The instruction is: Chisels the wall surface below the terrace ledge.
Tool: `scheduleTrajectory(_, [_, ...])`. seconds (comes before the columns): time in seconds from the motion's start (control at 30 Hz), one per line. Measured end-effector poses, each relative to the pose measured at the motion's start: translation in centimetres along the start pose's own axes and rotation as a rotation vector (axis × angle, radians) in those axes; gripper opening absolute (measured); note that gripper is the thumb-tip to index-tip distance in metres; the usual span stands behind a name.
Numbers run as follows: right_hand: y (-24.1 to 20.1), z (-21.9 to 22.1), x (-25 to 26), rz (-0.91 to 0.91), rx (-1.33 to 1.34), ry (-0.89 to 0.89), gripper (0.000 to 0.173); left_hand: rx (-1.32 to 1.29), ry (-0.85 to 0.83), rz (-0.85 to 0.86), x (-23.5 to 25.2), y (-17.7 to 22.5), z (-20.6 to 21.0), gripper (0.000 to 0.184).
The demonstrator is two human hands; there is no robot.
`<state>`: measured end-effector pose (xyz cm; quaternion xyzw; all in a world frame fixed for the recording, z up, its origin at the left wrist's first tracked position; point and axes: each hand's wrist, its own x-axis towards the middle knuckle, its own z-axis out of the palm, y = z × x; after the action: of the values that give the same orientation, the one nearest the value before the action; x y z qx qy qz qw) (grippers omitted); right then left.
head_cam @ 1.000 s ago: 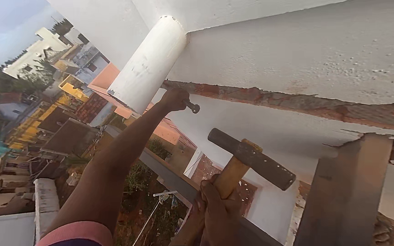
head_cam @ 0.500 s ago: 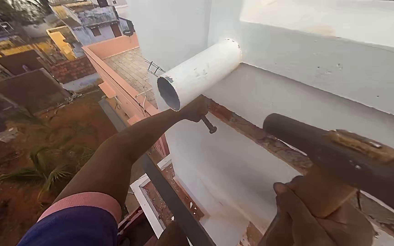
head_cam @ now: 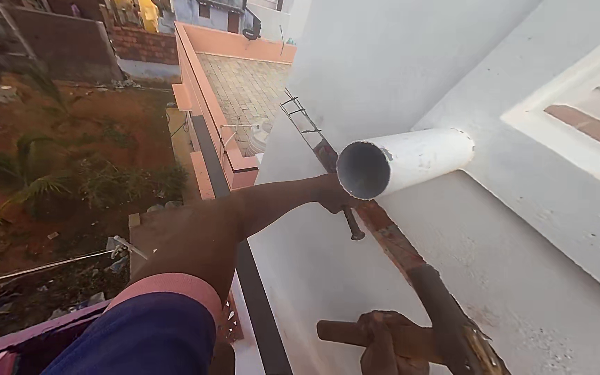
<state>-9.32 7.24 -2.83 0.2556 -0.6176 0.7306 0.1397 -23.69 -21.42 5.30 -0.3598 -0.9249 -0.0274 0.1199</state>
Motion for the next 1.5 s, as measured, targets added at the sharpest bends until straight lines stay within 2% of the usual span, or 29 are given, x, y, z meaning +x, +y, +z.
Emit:
scheduleTrajectory(0.03, [0.4, 0.1, 0.1, -0.009, -0.013, -0.035, 0.005, 0.013, 0.222, 0.121, 0.3, -1.7, 2.8, 0.012])
scheduleTrajectory(0.1, [0.9, 0.4, 0.5, 0.003, -0.024, -0.1, 0.003, -0.008, 0.333, 0.174, 0.6, -2.4, 4.0, 0.008])
scheduleTrajectory(0.27, [3.4, 0.6, 1.2, -0.09, -0.007, -0.211, 0.01, -0.086, 0.264, 0.081, 0.2, -2.0, 2.8, 0.019])
scheduleTrajectory(0.4, [5.7, -0.1, 1.7, -0.14, -0.002, -0.195, 0.014, -0.058, 0.42, 0.052, 2.3, -3.7, 5.6, 0.022])
scheduleTrajectory(0.53, [5.1, 0.5, 1.9, -0.088, 0.029, -0.143, 0.02, -0.019, 0.365, 0.006, 2.8, -3.6, 5.1, 0.016])
scheduleTrajectory(0.6, [3.9, 0.8, 2.1, -0.175, 0.069, -0.157, 0.018, -0.03, 0.321, 0.023, 2.8, -3.4, 4.9, 0.012])
scheduleTrajectory(0.67, [3.0, 0.7, 2.4, -0.32, 0.066, -0.171, 0.025, -0.054, 0.261, 0.039, 3.2, -2.9, 4.9, 0.009])
scheduleTrajectory(0.7, [3.0, 0.6, 2.5, -0.377, 0.056, -0.182, 0.027, -0.039, 0.285, 0.059, 3.4, -3.0, 5.6, 0.008])
scheduleTrajectory(0.73, [3.4, 0.3, 2.6, -0.406, 0.035, -0.195, 0.026, 0.007, 0.386, 0.101, 3.8, -3.6, 6.8, 0.006])
scheduleTrajectory(0.77, [4.3, 0.4, 2.6, -0.39, 0.017, -0.19, 0.025, 0.031, 0.395, 0.106, 3.6, -3.7, 6.6, 0.006])
scheduleTrajectory(0.8, [5.4, 0.8, 2.6, -0.318, 0.01, -0.169, 0.022, 0.023, 0.279, 0.063, 2.9, -3.1, 4.8, 0.011])
scheduleTrajectory(0.9, [7.1, 1.4, 3.1, 0.034, 0.015, -0.046, 0.016, -0.016, 0.081, -0.039, 2.4, -1.8, 2.0, 0.022])
scheduleTrajectory(0.93, [6.8, 1.1, 3.0, 0.083, 0.021, -0.026, 0.016, -0.031, 0.038, -0.059, 2.3, -1.7, 1.8, 0.022])
scheduleTrajectory(1.0, [5.9, 0.4, 2.9, 0.024, 0.07, -0.057, 0.018, -0.063, 0.04, -0.078, 1.8, -2.0, 1.4, 0.019])
scheduleTrajectory(1.1, [4.5, -0.6, 3.2, -0.233, 0.111, -0.196, 0.028, -0.148, 0.13, -0.074, 0.7, -1.4, 1.1, 0.019])
scheduleTrajectory(1.17, [5.2, -0.6, 3.4, -0.309, 0.076, -0.243, 0.027, -0.188, 0.104, -0.107, 0.2, -0.9, 0.1, 0.02])
scheduleTrajectory(1.2, [6.2, -0.1, 3.2, -0.264, 0.051, -0.221, 0.025, -0.192, 0.073, -0.129, 0.1, -0.7, -0.6, 0.021])
scheduleTrajectory(1.3, [7.6, 1.1, 2.3, 0.11, 0.026, -0.016, 0.019, -0.119, 0.03, -0.117, 1.5, -1.3, 0.1, 0.022])
scheduleTrajectory(1.37, [6.4, 0.5, 1.9, 0.186, 0.046, -0.009, 0.023, -0.068, 0.035, -0.099, 2.2, -2.2, 0.8, 0.025])
scheduleTrajectory(1.4, [5.8, -0.2, 1.7, 0.133, 0.106, -0.048, 0.023, -0.066, 0.042, -0.09, 2.3, -2.4, 1.0, 0.023])
scheduleTrajectory(1.5, [3.7, -1.3, 2.5, -0.176, 0.168, -0.173, 0.025, -0.093, 0.091, -0.055, 2.1, -2.6, 1.7, 0.018])
